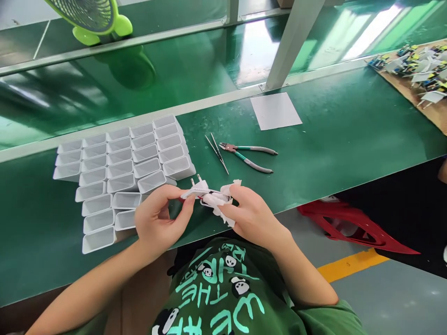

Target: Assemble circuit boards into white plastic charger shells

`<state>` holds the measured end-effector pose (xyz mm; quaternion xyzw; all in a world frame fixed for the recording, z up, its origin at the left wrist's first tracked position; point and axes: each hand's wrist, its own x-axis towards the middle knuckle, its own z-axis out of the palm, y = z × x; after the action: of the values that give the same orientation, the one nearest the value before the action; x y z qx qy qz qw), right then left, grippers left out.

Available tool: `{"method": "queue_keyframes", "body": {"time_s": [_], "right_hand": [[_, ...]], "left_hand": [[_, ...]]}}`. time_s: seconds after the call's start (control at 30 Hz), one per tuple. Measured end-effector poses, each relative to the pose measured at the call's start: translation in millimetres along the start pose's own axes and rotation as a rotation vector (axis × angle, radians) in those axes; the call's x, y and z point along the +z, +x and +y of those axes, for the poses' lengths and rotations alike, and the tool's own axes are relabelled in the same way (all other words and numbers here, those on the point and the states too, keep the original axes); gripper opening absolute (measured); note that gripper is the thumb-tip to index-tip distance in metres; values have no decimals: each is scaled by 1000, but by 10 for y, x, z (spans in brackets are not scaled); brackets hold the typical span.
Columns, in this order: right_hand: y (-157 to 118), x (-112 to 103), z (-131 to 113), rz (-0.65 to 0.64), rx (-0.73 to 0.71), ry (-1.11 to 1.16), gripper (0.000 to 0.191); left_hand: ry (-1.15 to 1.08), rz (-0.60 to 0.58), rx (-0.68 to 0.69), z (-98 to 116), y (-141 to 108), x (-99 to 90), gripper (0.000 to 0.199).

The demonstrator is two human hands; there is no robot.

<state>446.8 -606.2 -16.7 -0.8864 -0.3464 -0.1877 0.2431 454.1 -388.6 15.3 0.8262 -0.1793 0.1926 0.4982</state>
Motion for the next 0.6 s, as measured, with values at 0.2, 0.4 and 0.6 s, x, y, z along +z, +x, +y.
{"method": "queue_keyframes", "body": {"time_s": [0.2, 0.4, 0.6], "right_hand": [[-71, 40, 64, -36, 15, 66, 9], [-59, 82, 56, 28, 111, 205, 36], [-12, 92, 30, 110, 143, 194, 56]], "left_hand": [[-2, 11, 61, -11, -13, 0, 14], [136, 13, 283, -45, -53, -22, 22], [403, -81, 732, -78, -5, -55, 14]]}}
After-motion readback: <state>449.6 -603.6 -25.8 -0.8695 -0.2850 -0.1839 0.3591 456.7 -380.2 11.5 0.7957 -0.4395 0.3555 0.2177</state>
